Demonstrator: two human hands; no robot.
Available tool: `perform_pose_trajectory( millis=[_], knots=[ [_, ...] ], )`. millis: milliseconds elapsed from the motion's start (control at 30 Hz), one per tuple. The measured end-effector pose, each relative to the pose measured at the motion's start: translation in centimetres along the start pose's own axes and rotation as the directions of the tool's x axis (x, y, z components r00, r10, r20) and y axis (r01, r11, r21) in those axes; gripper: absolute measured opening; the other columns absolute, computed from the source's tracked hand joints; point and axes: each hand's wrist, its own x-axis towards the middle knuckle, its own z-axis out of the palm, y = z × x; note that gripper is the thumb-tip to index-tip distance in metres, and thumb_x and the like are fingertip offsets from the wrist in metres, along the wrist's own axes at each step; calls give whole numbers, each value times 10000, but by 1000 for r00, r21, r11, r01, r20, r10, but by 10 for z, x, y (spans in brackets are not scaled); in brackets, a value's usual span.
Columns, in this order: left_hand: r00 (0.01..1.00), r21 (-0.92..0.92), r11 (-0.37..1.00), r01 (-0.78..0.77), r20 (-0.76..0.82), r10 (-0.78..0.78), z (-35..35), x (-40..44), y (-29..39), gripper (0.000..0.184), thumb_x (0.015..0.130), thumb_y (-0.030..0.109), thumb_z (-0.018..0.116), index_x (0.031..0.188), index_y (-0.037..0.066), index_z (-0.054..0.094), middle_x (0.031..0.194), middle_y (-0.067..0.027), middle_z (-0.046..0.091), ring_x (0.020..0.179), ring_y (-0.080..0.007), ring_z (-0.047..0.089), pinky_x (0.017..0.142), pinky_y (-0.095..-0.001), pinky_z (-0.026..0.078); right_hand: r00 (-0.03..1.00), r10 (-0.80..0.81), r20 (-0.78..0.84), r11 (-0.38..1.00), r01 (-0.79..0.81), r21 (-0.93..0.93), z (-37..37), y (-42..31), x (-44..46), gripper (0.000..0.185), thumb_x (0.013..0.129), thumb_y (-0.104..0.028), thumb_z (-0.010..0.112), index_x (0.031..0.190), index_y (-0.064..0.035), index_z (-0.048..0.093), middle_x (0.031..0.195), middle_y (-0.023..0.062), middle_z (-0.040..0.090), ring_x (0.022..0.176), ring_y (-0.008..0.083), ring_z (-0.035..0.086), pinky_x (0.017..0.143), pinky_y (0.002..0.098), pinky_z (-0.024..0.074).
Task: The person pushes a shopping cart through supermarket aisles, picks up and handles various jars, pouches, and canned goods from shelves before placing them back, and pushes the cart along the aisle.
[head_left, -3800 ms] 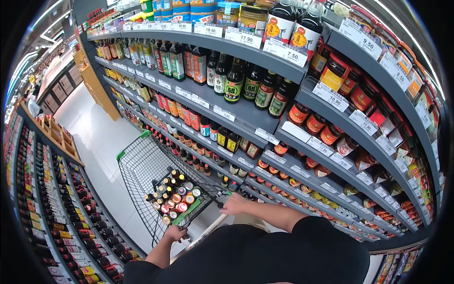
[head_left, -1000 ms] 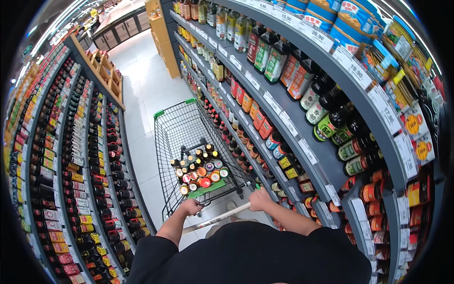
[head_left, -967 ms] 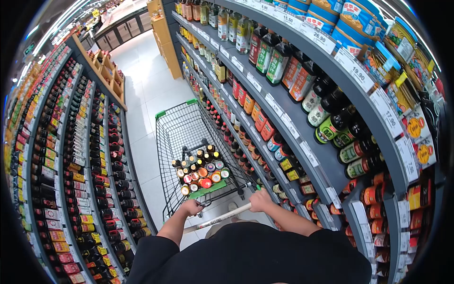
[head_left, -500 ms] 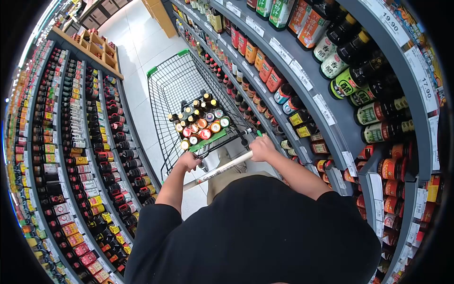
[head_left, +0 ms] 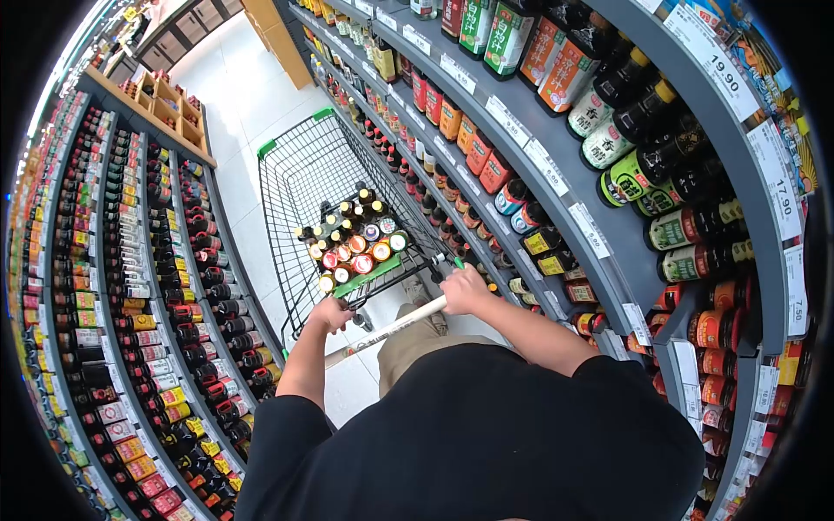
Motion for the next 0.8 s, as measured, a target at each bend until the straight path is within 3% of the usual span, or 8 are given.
perform_pose_trajectory(
  millis=[67,167,633,800],
  knots=[
    [1000,-12,1000,1,-13,-2,0,1,0,323,851,356,627,943,68,740,710,-57,725,544,-165,667,569,-309,557,1000,0,-2,1000,0,-12,-2,1,3,297,693,-382,724,855,-137,767,899,91,727,980,255,671,931,426,429],
    [999,-42,998,-42,-36,40,0,9,-5,306,864,328,639,854,38,736,637,-58,701,467,-158,632,467,-305,521,1000,-3,1,1000,3,-14,-5,2,4,299,697,-383,720,854,-133,768,897,91,728,974,255,673,935,421,430],
    [1000,15,999,-30,-9,30,-27,15,-9,313,872,341,628,855,45,728,676,-46,719,500,-154,649,517,-306,537,999,6,-45,1000,-6,-14,-14,-6,26,278,680,-374,721,819,-138,768,863,86,728,952,254,675,910,413,431],
    [999,8,999,-31,7,31,-40,17,-7,294,875,324,619,875,52,733,682,-45,722,503,-150,652,518,-304,535,1000,16,17,1000,-15,-22,-22,-7,34,283,687,-379,722,839,-147,773,875,81,729,964,251,673,914,413,426]
  ],
)
